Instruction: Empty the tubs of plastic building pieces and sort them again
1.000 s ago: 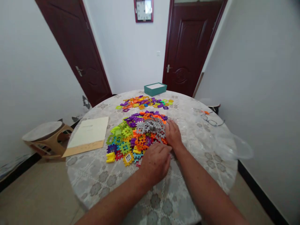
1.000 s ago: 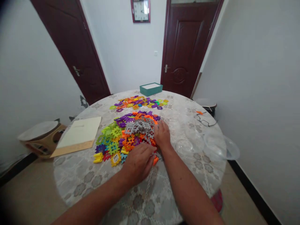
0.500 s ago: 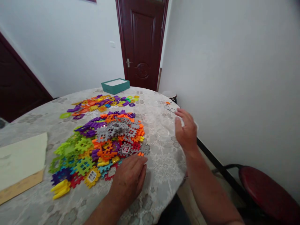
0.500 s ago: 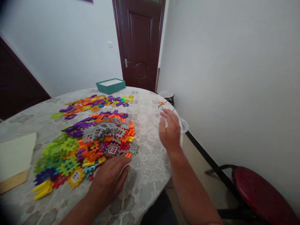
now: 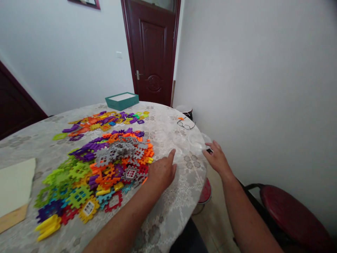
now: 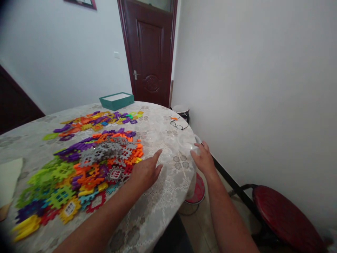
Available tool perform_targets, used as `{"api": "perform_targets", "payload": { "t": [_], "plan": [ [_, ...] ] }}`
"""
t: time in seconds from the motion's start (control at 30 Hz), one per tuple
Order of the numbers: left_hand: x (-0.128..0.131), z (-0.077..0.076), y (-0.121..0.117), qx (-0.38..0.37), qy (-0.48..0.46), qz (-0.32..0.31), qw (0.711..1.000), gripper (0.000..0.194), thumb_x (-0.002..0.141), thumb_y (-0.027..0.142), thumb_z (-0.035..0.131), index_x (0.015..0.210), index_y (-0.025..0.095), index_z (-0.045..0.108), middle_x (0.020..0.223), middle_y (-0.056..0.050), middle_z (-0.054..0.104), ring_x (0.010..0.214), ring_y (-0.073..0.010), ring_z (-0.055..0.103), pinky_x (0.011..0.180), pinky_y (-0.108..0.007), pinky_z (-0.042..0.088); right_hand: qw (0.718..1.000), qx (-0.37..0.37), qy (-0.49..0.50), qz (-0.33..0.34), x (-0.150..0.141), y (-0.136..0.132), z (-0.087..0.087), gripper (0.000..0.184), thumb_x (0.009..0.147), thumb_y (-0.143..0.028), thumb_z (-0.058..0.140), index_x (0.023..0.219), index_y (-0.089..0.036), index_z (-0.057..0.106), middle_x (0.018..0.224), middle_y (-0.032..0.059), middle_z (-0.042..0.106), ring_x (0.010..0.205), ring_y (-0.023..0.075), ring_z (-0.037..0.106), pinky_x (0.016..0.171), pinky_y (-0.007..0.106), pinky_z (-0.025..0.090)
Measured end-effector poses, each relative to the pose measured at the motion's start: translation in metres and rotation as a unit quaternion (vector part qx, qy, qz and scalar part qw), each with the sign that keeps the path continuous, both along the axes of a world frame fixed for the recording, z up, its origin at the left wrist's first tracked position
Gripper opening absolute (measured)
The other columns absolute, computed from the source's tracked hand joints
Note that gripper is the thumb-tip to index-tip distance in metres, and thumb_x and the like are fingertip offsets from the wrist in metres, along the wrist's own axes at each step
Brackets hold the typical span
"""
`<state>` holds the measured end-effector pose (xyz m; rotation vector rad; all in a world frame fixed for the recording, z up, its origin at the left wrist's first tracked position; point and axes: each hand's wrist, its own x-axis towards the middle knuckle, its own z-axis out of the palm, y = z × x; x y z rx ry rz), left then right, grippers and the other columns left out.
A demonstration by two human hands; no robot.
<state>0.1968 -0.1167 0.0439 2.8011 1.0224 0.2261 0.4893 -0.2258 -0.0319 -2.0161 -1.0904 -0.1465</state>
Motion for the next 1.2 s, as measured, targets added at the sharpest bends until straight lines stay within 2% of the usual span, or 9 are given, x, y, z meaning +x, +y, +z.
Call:
{"api": "perform_targets", "payload": {
  "t": [0.17, 0.3, 0.5, 0.67, 0.8, 0.9, 0.97, 1.07, 1.2],
  "plan": [
    [0.010, -0.007, 0.006, -0.001, 0.015, 0.001, 1.000, 0.040, 0.103, 0.039, 0.051, 0.139, 0.021, 0.055, 0.114, -0.014, 0.075, 0.103, -0.0302, 0.074, 0.081, -0.039, 0.055, 0.999, 0.011, 0.023, 0.021, -0.001, 0.005, 0.001, 0.039, 0.088, -0.054, 0.064, 0.109, -0.023, 0.074, 0.155, 0.0190, 0.048, 0.150, 0.0358, 0.045, 0.105, 0.053, 0.055],
    [0.010, -0.008, 0.011, 0.011, 0.024, 0.012, 1.000, 0.028, 0.104, 0.037, 0.049, 0.124, 0.020, 0.059, 0.109, -0.012, 0.075, 0.101, -0.0307, 0.074, 0.078, -0.039, 0.055, 0.999, 0.021, 0.018, 0.018, -0.008, 0.010, 0.002, 0.037, 0.089, -0.055, 0.065, 0.102, -0.022, 0.072, 0.157, 0.0207, 0.045, 0.147, 0.0353, 0.048, 0.100, 0.048, 0.058],
    [0.004, -0.012, 0.016, 0.010, 0.007, 0.022, 1.000, 0.029, 0.104, 0.037, 0.049, 0.128, 0.022, 0.057, 0.112, -0.011, 0.074, 0.101, -0.0299, 0.074, 0.078, -0.038, 0.055, 1.000, 0.008, 0.004, 0.018, -0.012, 0.013, 0.004, 0.045, 0.091, -0.058, 0.061, 0.113, -0.020, 0.072, 0.156, 0.0221, 0.046, 0.141, 0.0355, 0.055, 0.108, 0.052, 0.053],
    [0.001, -0.013, 0.015, 0.002, -0.013, 0.023, 1.000, 0.028, 0.107, 0.038, 0.046, 0.124, 0.021, 0.059, 0.111, -0.011, 0.074, 0.102, -0.0279, 0.073, 0.082, -0.038, 0.054, 0.996, 0.031, -0.077, -0.025, -0.020, 0.007, 0.013, 0.043, 0.095, -0.052, 0.057, 0.121, -0.020, 0.070, 0.157, 0.0223, 0.046, 0.151, 0.0374, 0.043, 0.120, 0.059, 0.042],
    [0.002, -0.012, 0.022, 0.019, -0.025, 0.038, 0.999, 0.029, 0.106, 0.036, 0.047, 0.127, 0.021, 0.060, 0.109, -0.012, 0.074, 0.100, -0.0287, 0.073, 0.079, -0.038, 0.054, 0.994, 0.052, -0.101, 0.004, -0.032, 0.010, 0.035, 0.036, 0.097, -0.048, 0.056, 0.117, -0.023, 0.071, 0.154, 0.0190, 0.052, 0.143, 0.0350, 0.052, 0.113, 0.058, 0.049],
    [0.001, -0.013, 0.026, 0.038, -0.028, 0.041, 0.998, 0.029, 0.105, 0.029, 0.045, 0.126, 0.020, 0.063, 0.107, -0.012, 0.074, 0.101, -0.0292, 0.072, 0.080, -0.038, 0.055, 0.993, 0.042, -0.104, 0.045, -0.040, 0.021, 0.058, 0.032, 0.097, -0.046, 0.055, 0.111, -0.024, 0.074, 0.146, 0.0174, 0.062, 0.133, 0.0338, 0.061, 0.108, 0.055, 0.054],
    [-0.002, -0.016, 0.025, 0.049, -0.040, 0.039, 0.997, 0.037, 0.105, 0.025, 0.044, 0.138, 0.019, 0.059, 0.108, -0.013, 0.074, 0.100, -0.0291, 0.072, 0.080, -0.039, 0.055, 0.990, 0.032, -0.119, 0.074, -0.043, 0.033, 0.078, 0.031, 0.096, -0.044, 0.055, 0.109, -0.023, 0.074, 0.139, 0.0161, 0.067, 0.126, 0.0328, 0.065, 0.106, 0.054, 0.055],
    [-0.010, -0.026, 0.011, 0.060, -0.060, 0.025, 0.996, 0.052, 0.103, 0.018, 0.043, 0.154, 0.019, 0.046, 0.105, -0.012, 0.074, 0.094, -0.0275, 0.073, 0.077, -0.039, 0.056, 0.980, -0.002, -0.153, 0.129, -0.041, 0.065, 0.111, 0.031, 0.098, -0.041, 0.054, 0.112, -0.022, 0.075, 0.132, 0.0129, 0.072, 0.119, 0.0299, 0.069, 0.106, 0.047, 0.055],
    [-0.020, -0.047, -0.018, 0.064, -0.100, -0.071, 0.990, 0.051, 0.095, 0.014, 0.050, 0.145, 0.021, 0.054, 0.098, -0.008, 0.074, 0.083, -0.0254, 0.072, 0.072, -0.038, 0.057, 0.958, -0.114, -0.213, 0.153, -0.029, 0.139, 0.147, 0.033, 0.100, -0.029, 0.053, 0.121, -0.018, 0.075, 0.129, 0.0118, 0.075, 0.120, 0.0270, 0.068, 0.111, 0.038, 0.048]
  ]
}}
